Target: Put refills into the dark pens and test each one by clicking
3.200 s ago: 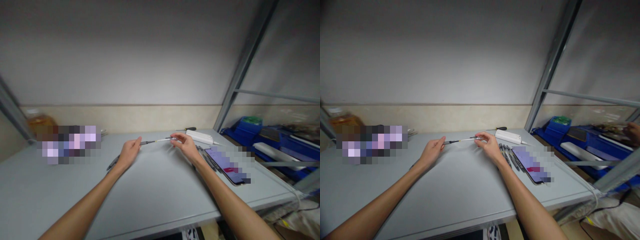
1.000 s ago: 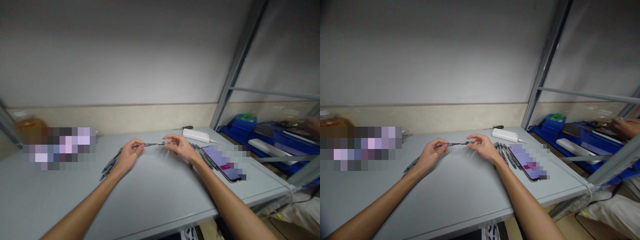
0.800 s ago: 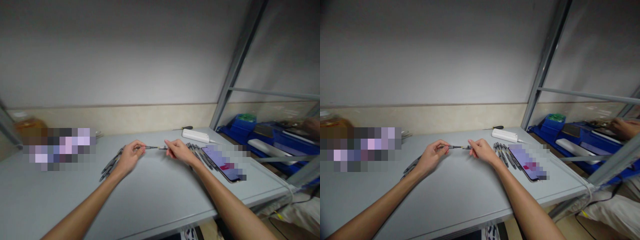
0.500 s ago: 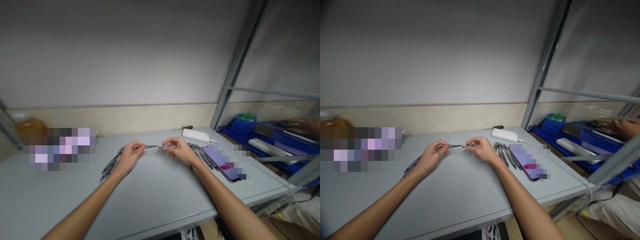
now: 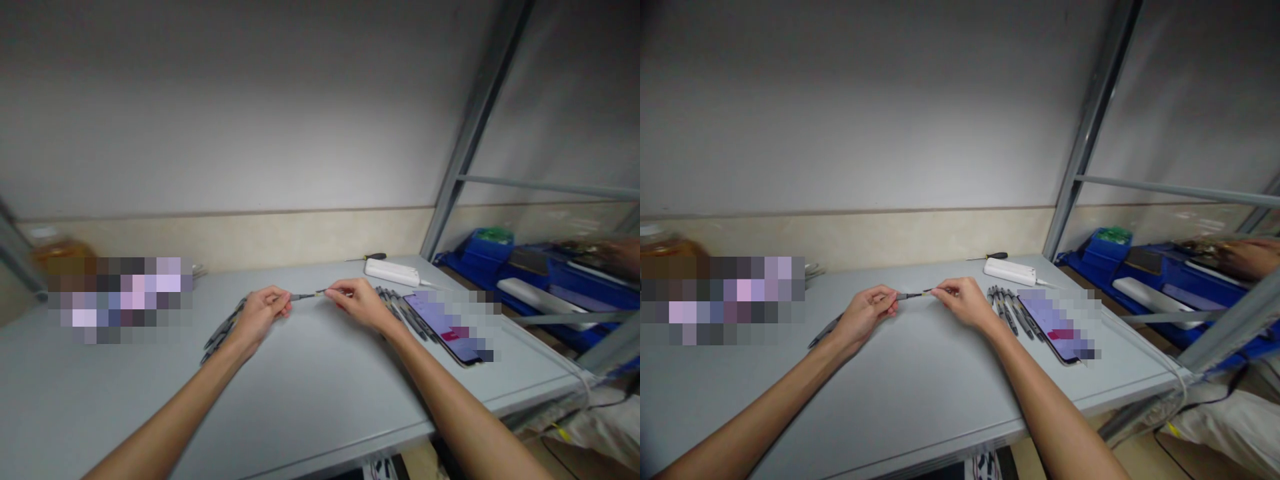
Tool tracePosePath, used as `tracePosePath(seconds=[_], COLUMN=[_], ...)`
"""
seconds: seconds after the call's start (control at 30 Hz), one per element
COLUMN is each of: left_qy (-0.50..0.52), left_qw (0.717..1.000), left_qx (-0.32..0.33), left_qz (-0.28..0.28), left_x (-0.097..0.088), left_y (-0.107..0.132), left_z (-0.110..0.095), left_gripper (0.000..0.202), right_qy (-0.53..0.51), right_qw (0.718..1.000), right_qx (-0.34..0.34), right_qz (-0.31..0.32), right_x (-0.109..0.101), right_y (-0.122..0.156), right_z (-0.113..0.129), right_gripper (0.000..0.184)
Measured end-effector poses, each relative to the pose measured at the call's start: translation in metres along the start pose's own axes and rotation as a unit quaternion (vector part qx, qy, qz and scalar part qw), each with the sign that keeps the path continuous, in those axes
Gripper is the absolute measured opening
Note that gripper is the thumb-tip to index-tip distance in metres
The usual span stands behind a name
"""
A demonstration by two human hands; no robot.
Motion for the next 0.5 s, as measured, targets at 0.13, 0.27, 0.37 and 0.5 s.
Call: tracePosePath(seconds=[0.13,0.27,0.37,0.5], left_qy=[-0.149,-0.285,-0.324,-0.349], left_qw=[0.983,0.929,0.891,0.863], left_qx=[0.107,0.230,0.315,0.365], left_qz=[-0.003,-0.045,-0.045,-0.021], left_x=[0.006,0.011,0.019,0.030], left_y=[0.011,0.029,0.043,0.050], left_z=[-0.025,-0.059,-0.076,-0.081], left_gripper=[0.017,0.011,0.012,0.015], right_qy=[-0.023,-0.164,-0.260,-0.290], right_qw=[0.997,0.972,0.935,0.905], right_qx=[0.062,0.155,0.218,0.283], right_qz=[0.031,0.068,0.102,0.128], right_x=[0.001,0.011,0.021,0.027], right_y=[0.001,0.008,0.015,0.022], right_z=[-0.011,-0.024,-0.031,-0.042], right_gripper=[0.040,0.037,0.034,0.032])
Point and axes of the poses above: each hand's wrist, its own y-axis away from the middle knuckle, its own x-axis out of the palm, z = x × y, the point moved 10 cm from there along -y, towards the middle knuckle, and after that the axes turned 4 degrees about -z, right-handed, at the moved point
